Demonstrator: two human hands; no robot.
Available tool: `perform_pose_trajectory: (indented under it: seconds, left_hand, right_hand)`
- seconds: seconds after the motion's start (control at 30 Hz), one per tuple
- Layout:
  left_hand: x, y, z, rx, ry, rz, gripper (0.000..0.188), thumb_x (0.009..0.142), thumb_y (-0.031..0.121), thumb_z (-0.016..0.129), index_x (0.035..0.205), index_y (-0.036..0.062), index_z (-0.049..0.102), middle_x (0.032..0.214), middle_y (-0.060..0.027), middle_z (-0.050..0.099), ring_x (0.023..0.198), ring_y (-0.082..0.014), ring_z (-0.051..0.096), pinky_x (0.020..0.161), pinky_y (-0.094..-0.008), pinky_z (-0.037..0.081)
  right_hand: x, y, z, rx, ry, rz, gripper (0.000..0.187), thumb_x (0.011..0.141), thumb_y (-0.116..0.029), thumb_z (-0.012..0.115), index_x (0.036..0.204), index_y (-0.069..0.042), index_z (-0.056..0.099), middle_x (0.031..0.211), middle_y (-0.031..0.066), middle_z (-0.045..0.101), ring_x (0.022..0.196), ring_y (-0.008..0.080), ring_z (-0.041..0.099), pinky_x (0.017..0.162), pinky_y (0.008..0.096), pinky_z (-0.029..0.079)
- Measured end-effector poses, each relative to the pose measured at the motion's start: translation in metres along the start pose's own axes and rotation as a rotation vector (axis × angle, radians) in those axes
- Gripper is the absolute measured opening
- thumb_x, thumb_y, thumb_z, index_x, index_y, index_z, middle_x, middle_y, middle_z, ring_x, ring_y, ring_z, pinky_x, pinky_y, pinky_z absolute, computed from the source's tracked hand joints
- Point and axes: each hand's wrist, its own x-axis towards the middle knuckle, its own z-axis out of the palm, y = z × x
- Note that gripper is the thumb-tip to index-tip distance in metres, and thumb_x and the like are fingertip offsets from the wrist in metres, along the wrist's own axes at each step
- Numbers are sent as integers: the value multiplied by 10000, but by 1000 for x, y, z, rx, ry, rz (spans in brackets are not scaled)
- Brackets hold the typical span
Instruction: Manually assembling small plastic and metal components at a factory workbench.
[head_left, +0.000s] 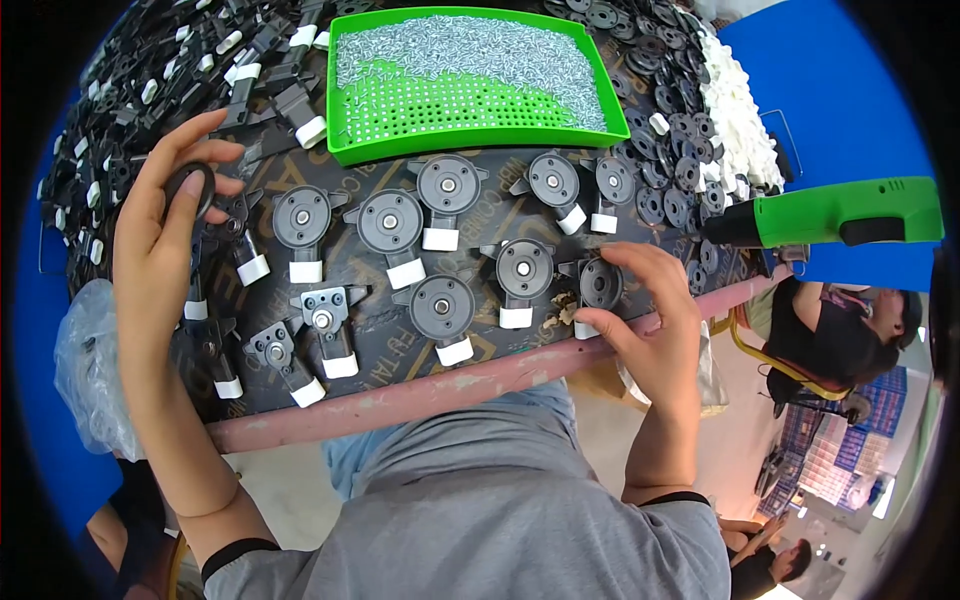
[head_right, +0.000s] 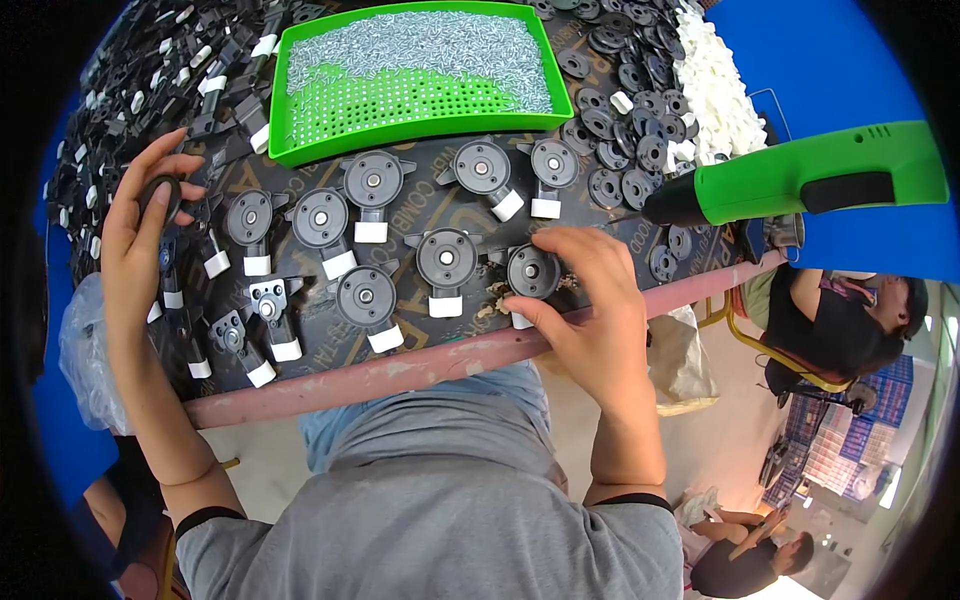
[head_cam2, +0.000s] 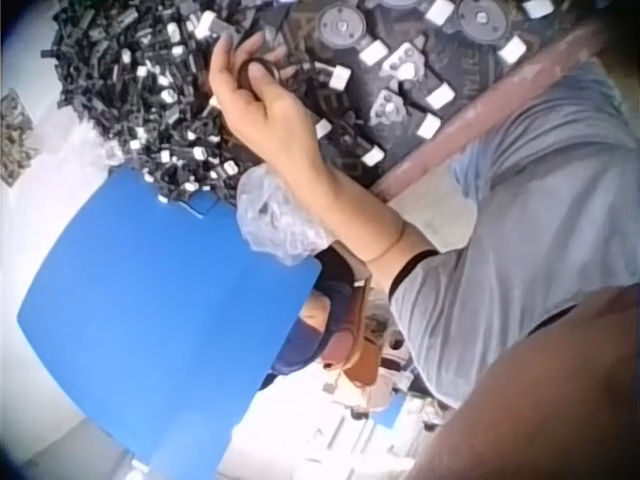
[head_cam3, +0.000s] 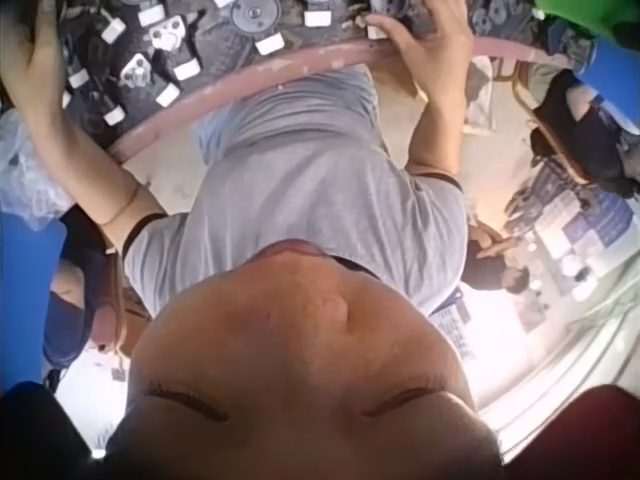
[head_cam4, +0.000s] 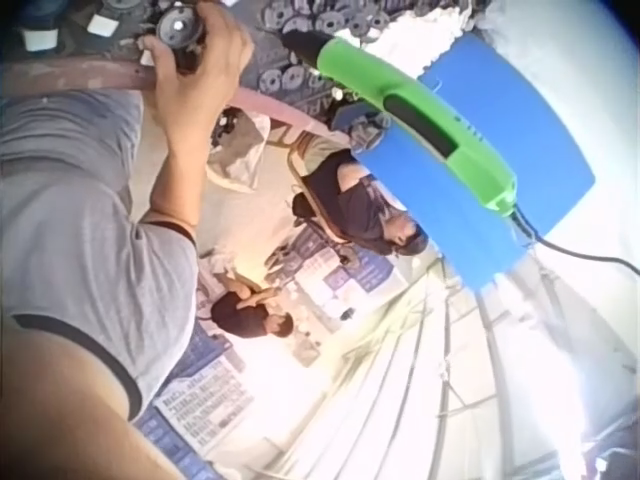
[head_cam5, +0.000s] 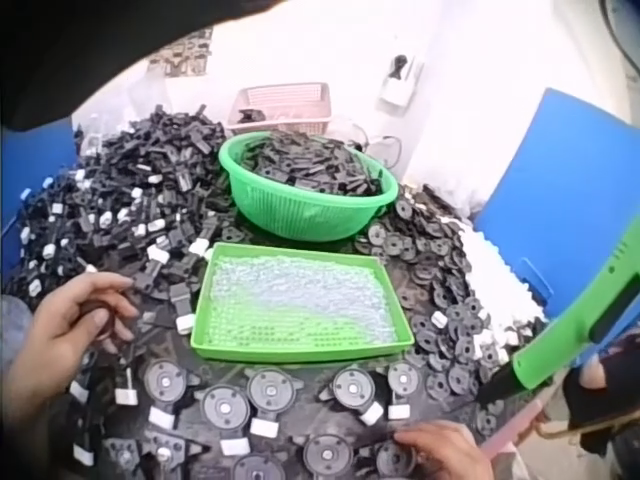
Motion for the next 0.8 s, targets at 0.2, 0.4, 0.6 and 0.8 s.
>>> perform_pose_trajectory:
  seconds: [0.2,0.4,0.6,0.8]
  left_hand:
    - [0,-4,-2,16,-32,-4,399,949,25,429,1335,52,528,1156,-83,637,969,-130,615,781,-251,490]
    - [-6,10,-2,-454,-162,-211,416,966,144,501,1364,24,474,1087,-70,593,1061,-187,633,878,-270,510]
    - [-6,14,-2,-602,-381,-138,380,923,130,627,1279,12,565,1055,-64,684,1060,-108,611,945,-217,440]
    - [-15,21,7,-748,-355,-149,359,873,110,696,1208,11,613,1103,-127,690,1027,-143,642,914,-267,491]
  right_hand:
    - [2,1,5,41,-15,29,546,622,-135,859,1116,-27,651,1149,94,654,1112,258,568,916,344,441]
    - [3,-6,3,225,80,35,647,629,-220,876,1186,-10,622,1190,86,644,1065,215,585,877,318,447]
    - [32,-75,20,583,166,-15,258,788,-77,762,1004,26,666,940,99,682,871,163,619,779,266,471]
    - [66,-139,56,742,-232,99,216,879,-2,674,1082,48,623,962,63,660,851,83,627,762,207,493]
